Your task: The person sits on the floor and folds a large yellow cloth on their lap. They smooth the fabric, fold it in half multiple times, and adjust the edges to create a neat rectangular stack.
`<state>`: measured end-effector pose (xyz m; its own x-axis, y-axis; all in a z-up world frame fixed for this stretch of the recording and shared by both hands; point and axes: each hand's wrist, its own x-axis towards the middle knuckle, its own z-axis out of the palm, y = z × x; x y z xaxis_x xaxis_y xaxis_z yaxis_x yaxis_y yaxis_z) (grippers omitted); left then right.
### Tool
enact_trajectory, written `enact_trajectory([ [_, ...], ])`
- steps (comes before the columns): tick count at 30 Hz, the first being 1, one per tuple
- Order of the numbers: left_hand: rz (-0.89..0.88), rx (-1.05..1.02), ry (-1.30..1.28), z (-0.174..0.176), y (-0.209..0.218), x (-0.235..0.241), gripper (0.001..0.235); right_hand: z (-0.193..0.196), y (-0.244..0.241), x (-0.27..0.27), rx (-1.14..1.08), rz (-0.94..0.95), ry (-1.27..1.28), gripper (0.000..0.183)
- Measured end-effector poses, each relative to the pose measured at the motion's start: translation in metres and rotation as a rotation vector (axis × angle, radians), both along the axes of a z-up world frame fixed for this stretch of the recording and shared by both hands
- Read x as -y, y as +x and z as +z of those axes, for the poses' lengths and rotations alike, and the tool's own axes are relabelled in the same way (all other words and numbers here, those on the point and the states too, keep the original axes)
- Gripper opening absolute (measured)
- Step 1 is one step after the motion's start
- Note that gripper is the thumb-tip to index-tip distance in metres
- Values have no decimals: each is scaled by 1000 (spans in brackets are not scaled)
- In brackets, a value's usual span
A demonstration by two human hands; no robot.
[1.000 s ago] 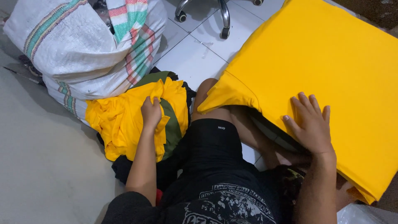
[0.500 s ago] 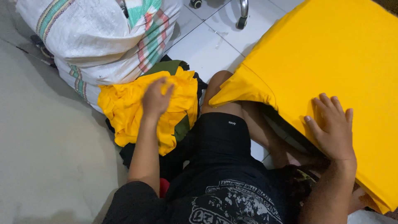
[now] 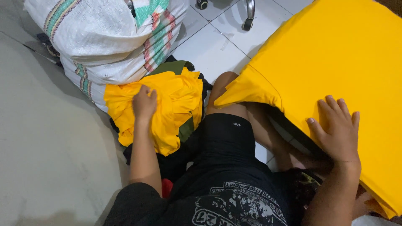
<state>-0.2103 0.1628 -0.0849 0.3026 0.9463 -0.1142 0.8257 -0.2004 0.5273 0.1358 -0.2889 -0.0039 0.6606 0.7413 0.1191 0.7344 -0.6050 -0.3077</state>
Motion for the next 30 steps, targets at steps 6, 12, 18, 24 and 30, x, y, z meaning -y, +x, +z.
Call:
enact_trajectory([
  [6,-236,511,-299,40,59,69,13,-3,2,1,12,8,-13,58],
  [12,-376,846,-355,52,96,108,23,-8,5,3,18,4,8,60],
  [18,-809,1021,-556,133,75,143,17,-17,0,4,164,191,388,63],
  [24,-1147,1196,-864,126,94,177,19,-9,-55,-5,-58,231,603,95],
  [30,-1409,1380,-1112,108,130,196,20,-68,-67,24,-343,218,631,78],
])
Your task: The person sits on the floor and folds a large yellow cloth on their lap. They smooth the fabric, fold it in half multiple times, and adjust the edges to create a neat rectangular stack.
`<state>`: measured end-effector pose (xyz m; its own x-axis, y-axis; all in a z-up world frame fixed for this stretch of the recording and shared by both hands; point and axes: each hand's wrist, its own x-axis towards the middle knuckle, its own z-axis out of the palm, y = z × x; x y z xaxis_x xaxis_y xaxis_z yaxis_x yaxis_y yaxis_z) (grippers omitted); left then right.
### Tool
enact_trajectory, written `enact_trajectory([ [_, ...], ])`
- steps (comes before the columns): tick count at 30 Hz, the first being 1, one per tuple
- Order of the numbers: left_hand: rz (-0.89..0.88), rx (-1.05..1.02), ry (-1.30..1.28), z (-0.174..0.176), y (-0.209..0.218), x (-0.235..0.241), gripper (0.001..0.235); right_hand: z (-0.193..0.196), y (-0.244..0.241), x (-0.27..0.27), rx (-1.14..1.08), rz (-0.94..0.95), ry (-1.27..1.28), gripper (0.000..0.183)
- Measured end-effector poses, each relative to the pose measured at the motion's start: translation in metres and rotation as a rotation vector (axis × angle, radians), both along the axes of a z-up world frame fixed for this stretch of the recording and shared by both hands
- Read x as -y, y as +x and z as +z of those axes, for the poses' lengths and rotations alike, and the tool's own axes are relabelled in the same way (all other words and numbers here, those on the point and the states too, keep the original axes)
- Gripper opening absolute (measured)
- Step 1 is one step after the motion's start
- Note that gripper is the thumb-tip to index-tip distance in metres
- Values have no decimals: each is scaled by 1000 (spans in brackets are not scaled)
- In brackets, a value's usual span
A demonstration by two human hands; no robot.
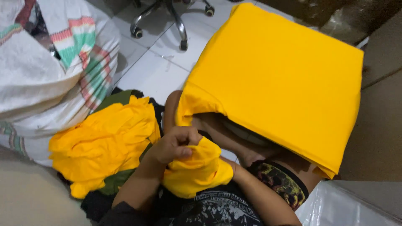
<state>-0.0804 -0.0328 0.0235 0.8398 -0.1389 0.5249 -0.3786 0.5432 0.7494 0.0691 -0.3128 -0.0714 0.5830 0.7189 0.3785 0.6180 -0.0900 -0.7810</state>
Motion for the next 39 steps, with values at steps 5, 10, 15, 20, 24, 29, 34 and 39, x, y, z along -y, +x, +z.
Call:
enact_trajectory([
  [5,259,-233,187,-11,11,-17,48,-51,-5,4,-229,61,50,64],
  [10,211,-253,439,6,20,9,101,-17,-7,-10,-425,110,95,54],
  [15,150,-135,790,26,72,28,84,146,7,0,-593,-500,-85,77],
  [20,484,113,735,60,164,33,27,187,79,20,-14,-337,196,68],
  [24,740,303,720,106,249,15,22,258,119,21,182,-366,173,69],
  [29,1093,407,711,105,350,-30,40,231,231,56,910,-717,-12,77],
  [34,1248,321,1258,17,412,-72,62,119,326,83,1093,-863,-515,76],
  [39,779,-164,1534,-37,400,-73,42,62,313,87,383,-635,-652,61],
])
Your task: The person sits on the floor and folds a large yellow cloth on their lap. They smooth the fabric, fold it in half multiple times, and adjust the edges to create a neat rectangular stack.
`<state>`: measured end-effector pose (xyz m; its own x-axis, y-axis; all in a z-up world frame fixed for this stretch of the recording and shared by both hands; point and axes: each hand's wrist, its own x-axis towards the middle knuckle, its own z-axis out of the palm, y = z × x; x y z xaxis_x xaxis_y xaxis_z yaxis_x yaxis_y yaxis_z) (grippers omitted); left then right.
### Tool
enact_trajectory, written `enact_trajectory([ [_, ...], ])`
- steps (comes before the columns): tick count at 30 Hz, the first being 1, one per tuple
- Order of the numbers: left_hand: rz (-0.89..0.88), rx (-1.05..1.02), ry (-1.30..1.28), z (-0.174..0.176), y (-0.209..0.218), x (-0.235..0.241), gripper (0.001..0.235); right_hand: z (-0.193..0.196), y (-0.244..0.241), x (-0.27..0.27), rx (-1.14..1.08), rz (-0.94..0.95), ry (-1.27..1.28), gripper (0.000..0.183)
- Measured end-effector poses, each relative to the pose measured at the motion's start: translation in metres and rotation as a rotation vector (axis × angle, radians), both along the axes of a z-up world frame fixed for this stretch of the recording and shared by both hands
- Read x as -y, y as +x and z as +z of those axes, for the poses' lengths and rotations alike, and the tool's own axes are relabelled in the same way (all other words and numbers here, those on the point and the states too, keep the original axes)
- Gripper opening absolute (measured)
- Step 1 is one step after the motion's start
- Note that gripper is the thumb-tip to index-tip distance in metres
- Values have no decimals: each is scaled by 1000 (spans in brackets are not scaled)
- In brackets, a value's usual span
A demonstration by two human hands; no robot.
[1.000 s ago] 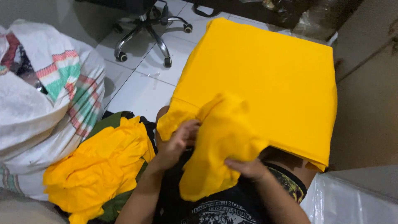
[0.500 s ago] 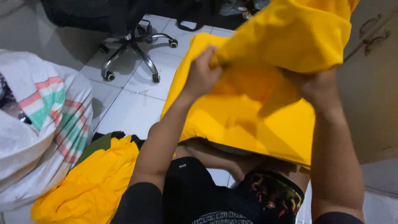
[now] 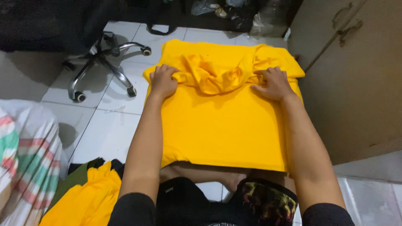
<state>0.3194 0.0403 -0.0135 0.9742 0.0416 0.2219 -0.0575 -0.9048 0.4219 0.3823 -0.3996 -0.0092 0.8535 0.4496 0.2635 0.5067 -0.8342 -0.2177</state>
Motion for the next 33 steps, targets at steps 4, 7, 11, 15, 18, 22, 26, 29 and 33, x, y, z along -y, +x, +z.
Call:
enact_trajectory([
  [4,28,-126,-40,32,6,13,40,15,4,-13,-122,-41,186,49],
  [7,121,-47,159,48,16,43,42,3,26,-28,93,-107,130,38],
  [11,-122,33,51,68,1,96,39,5,32,-51,170,89,-28,70],
  [15,-333,155,141,-15,44,88,27,-29,55,-39,226,168,3,47],
  [18,-225,461,277,-14,42,81,16,-42,85,-14,587,66,163,27],
  [22,-82,684,182,-1,43,54,15,-43,94,32,758,-170,298,27],
  [26,169,933,-239,23,27,32,13,-23,70,63,851,-295,441,11],
  [29,210,853,-500,45,4,32,13,-2,53,72,882,-284,489,17],
  [33,93,676,-688,73,-26,41,19,26,30,89,607,-38,434,18],
])
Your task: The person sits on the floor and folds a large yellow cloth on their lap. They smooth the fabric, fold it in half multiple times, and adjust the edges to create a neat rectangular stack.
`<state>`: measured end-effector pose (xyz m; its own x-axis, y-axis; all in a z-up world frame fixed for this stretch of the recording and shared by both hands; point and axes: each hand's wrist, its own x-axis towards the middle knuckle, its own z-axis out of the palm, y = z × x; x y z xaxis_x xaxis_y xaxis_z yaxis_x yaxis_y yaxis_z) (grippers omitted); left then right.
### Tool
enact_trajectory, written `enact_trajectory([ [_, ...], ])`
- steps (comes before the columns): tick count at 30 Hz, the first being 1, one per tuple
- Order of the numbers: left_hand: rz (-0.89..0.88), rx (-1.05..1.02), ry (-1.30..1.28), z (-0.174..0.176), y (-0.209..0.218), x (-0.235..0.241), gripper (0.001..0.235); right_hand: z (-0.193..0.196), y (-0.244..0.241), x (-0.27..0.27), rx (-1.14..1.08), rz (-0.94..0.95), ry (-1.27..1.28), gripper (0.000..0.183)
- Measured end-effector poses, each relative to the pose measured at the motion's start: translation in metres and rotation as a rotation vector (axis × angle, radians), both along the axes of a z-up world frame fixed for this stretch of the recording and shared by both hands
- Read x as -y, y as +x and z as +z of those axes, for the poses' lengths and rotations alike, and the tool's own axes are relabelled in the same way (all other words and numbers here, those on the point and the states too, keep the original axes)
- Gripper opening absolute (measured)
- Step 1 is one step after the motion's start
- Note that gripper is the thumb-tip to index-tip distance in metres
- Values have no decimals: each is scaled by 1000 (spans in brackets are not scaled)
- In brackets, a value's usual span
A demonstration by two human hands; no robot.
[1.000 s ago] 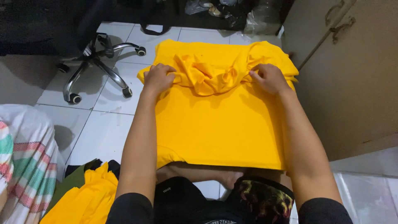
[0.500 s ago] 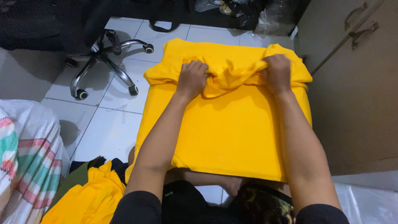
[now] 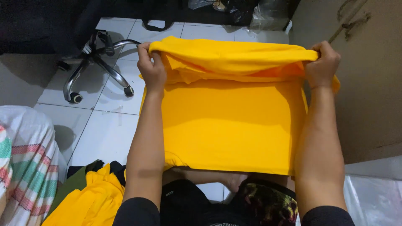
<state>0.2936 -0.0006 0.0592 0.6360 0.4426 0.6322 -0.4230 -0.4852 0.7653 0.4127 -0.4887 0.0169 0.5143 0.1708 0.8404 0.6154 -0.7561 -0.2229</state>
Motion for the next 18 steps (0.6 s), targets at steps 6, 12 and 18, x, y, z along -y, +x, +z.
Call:
enact_trajectory([
  [6,-475,-195,107,5,1,-14,6,15,-29,-1,-603,-93,-90,19],
  [12,-486,-1098,293,38,-24,-5,24,73,-86,-47,-1308,-130,32,49],
  [18,-351,-1199,158,79,-39,7,41,65,-85,4,-1273,-94,82,26],
])
